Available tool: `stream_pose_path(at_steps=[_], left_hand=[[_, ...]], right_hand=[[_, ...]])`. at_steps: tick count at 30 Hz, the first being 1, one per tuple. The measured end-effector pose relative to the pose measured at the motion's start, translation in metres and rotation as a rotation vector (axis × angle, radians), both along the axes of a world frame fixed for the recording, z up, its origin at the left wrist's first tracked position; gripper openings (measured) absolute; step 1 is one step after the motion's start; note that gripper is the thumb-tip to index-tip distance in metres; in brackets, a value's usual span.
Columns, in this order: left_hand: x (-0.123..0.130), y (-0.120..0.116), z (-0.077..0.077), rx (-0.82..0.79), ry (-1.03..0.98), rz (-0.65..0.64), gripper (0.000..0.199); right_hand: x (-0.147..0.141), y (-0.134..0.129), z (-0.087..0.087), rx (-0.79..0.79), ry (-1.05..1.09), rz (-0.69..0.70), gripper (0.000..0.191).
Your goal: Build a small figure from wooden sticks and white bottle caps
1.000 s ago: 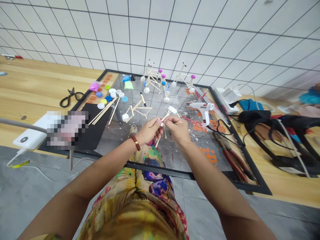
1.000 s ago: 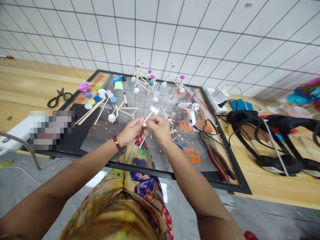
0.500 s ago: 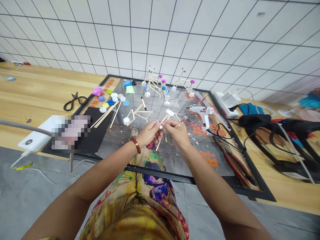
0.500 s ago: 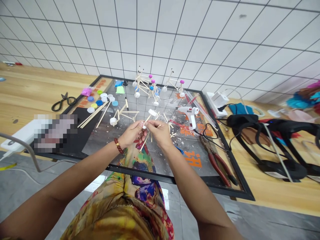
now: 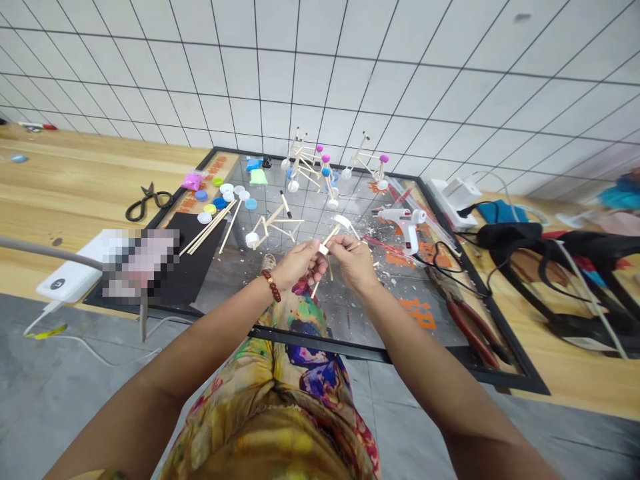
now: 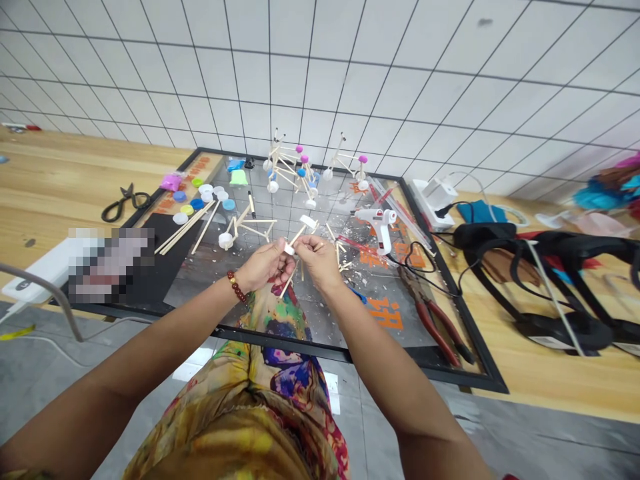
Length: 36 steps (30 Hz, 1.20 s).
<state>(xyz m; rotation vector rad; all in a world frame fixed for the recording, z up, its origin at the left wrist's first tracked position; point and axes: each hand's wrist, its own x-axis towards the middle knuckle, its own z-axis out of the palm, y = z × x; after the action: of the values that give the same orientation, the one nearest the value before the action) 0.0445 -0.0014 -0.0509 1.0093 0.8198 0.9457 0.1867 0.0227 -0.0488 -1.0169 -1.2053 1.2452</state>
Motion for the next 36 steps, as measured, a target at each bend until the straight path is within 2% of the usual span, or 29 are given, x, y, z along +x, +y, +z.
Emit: stream_pose_path(at_steps=[2,5,7,9,12,15,19,22,27,30,36], left_hand=[[0.0,0.0,0.003,-0.019,-0.035,0.047,0.044],[0.002,0.0,0.006,0.057,-0.021,0.115,0.046],[0.004,0.0,0.006,0.105,0.008,0.119,0.045],[0.005,0.0,0.006,0.135,0.029,0.139,0.035],[0.006,0.0,0.005,0.193,0.108,0.234,0.023],[0.005,-0.001,0.004,0.275,0.244,0.313,0.021],[0.004,-0.005,0.004,0.336,0.358,0.284,0.021],[0.003,-0.005,0.004,0.307,0.27,0.224,0.018],[0.001,-0.002,0.004,0.074,-0.085,0.038,0.03],[0.001,0.0,0.005,0.036,-0.17,0.082,0.034],[0.0,0.002,0.005,0.075,-0.178,0.135,0.032]], right_hand=[[-0.001,0.001,-0.001,0.016,-0.005,-0.064,0.023],[-0.002,0.001,-0.002,0.032,-0.059,-0.13,0.022],[-0.001,0.0,-0.002,0.047,-0.079,-0.118,0.021],[0.0,-0.001,-0.002,0.063,-0.066,-0.057,0.021],[0.0,-0.002,-0.001,0.079,-0.034,0.022,0.021],[-0.001,-0.001,-0.002,0.072,-0.031,0.005,0.021],[-0.001,0.001,-0.004,0.065,-0.026,-0.035,0.018],[0.001,0.001,-0.003,0.053,-0.012,-0.012,0.019],[0.002,-0.002,0.003,0.048,0.0,0.03,0.022],[0.001,-0.004,0.006,0.07,-0.019,0.022,0.025],[-0.003,-0.005,0.006,0.055,-0.02,0.015,0.027]])
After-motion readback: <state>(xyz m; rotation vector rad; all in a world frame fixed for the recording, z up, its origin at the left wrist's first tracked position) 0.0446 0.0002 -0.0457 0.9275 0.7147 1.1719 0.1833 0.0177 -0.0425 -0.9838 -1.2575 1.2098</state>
